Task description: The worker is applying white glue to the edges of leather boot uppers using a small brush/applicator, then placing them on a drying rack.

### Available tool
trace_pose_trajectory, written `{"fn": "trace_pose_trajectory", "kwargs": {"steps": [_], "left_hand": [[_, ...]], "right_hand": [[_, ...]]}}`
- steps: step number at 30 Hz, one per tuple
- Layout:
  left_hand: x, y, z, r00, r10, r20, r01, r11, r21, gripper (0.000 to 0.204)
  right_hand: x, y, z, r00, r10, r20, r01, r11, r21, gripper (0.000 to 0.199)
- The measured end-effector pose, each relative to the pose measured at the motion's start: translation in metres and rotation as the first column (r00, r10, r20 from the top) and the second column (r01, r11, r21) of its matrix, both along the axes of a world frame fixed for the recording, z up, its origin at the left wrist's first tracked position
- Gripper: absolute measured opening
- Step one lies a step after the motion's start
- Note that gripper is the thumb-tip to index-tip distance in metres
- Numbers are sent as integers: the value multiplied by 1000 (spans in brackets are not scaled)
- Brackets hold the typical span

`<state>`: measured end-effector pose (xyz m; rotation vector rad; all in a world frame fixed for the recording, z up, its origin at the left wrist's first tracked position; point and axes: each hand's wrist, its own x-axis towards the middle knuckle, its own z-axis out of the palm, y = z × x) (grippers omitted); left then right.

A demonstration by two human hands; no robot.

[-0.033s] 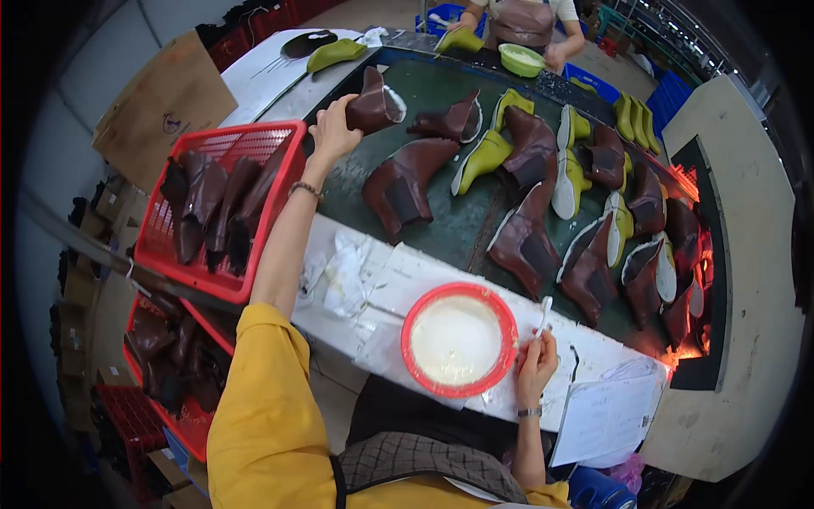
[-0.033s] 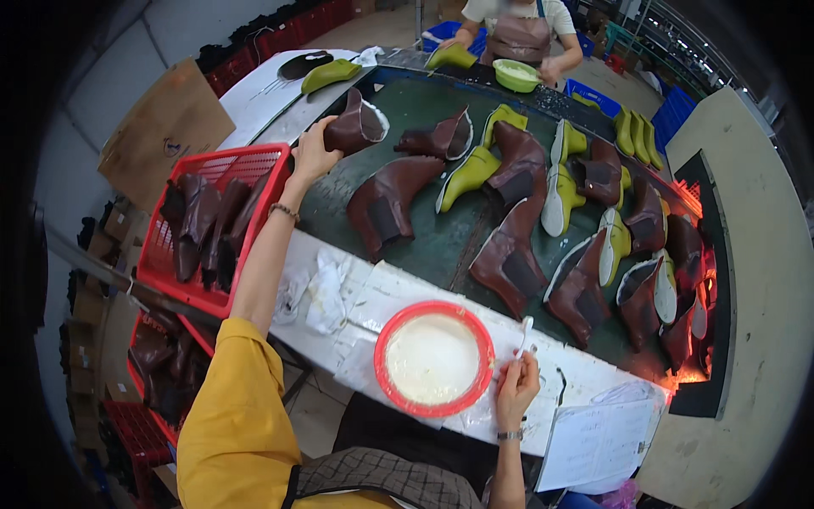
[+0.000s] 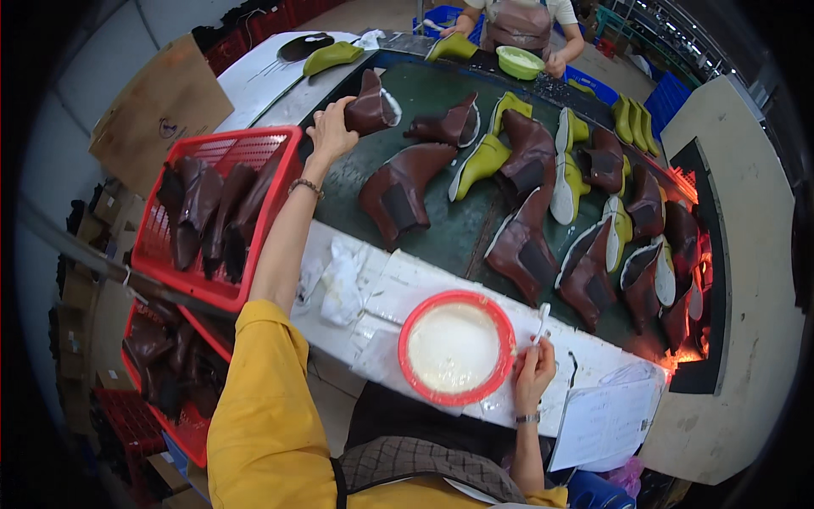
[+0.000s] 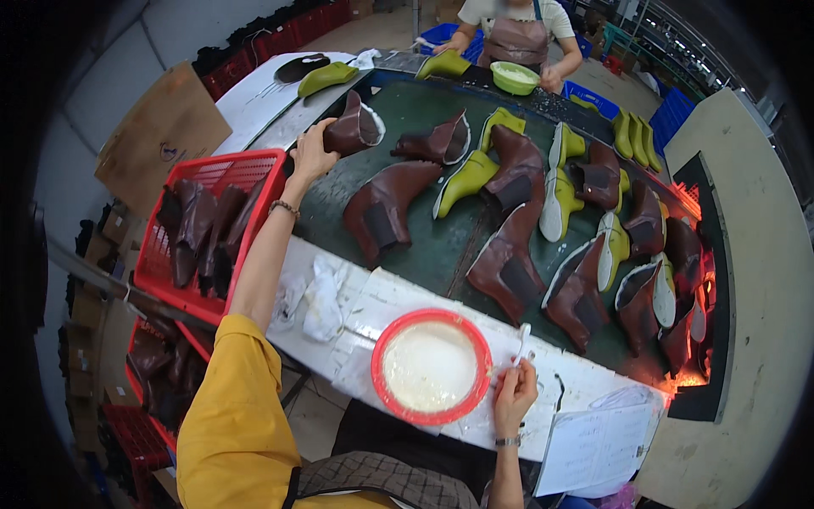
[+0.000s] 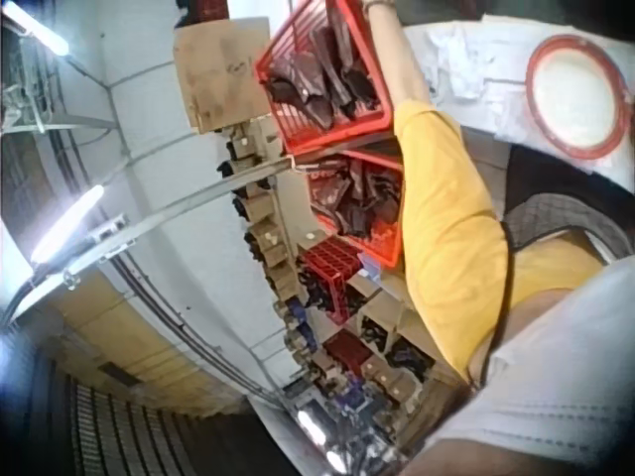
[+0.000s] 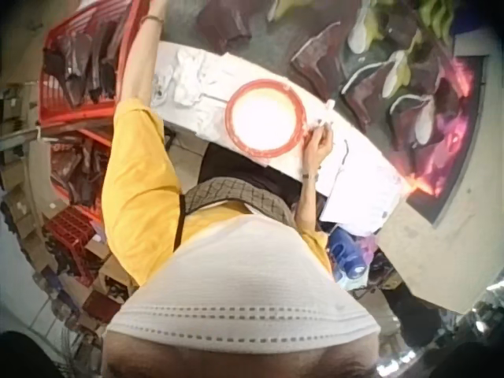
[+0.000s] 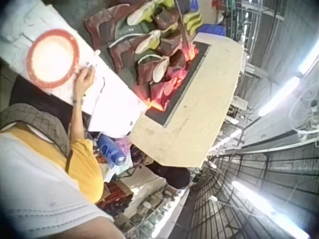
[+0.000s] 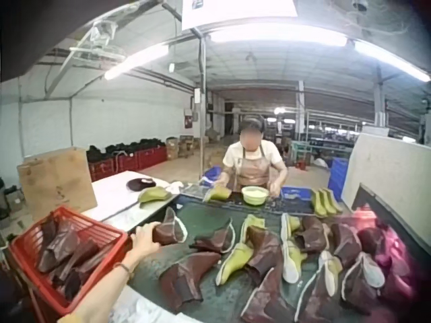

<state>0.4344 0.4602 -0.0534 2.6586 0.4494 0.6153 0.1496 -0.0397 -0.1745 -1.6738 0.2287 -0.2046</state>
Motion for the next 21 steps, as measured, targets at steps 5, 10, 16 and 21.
{"fn": "trace_pose_trajectory", "kwargs": {"steps": [5, 10, 16, 21], "left_hand": [[81, 38, -50, 994, 79, -79, -79, 997, 4, 77], [114, 56, -104, 1000, 23, 13, -23, 999, 30, 86], [110, 33, -85, 991, 106, -87, -86, 974, 208, 64], [80, 23, 11, 891, -103, -442, 220, 950, 222, 83]], "right_hand": [[2, -1, 2, 999, -11, -44, 10, 1000, -28, 20], [1, 1, 5, 996, -1, -88, -2, 999, -33, 20], [3, 4, 3, 997, 3, -78, -7, 999, -51, 23], [2, 3, 2, 998, -10, -58, 5, 997, -79, 25]]}}
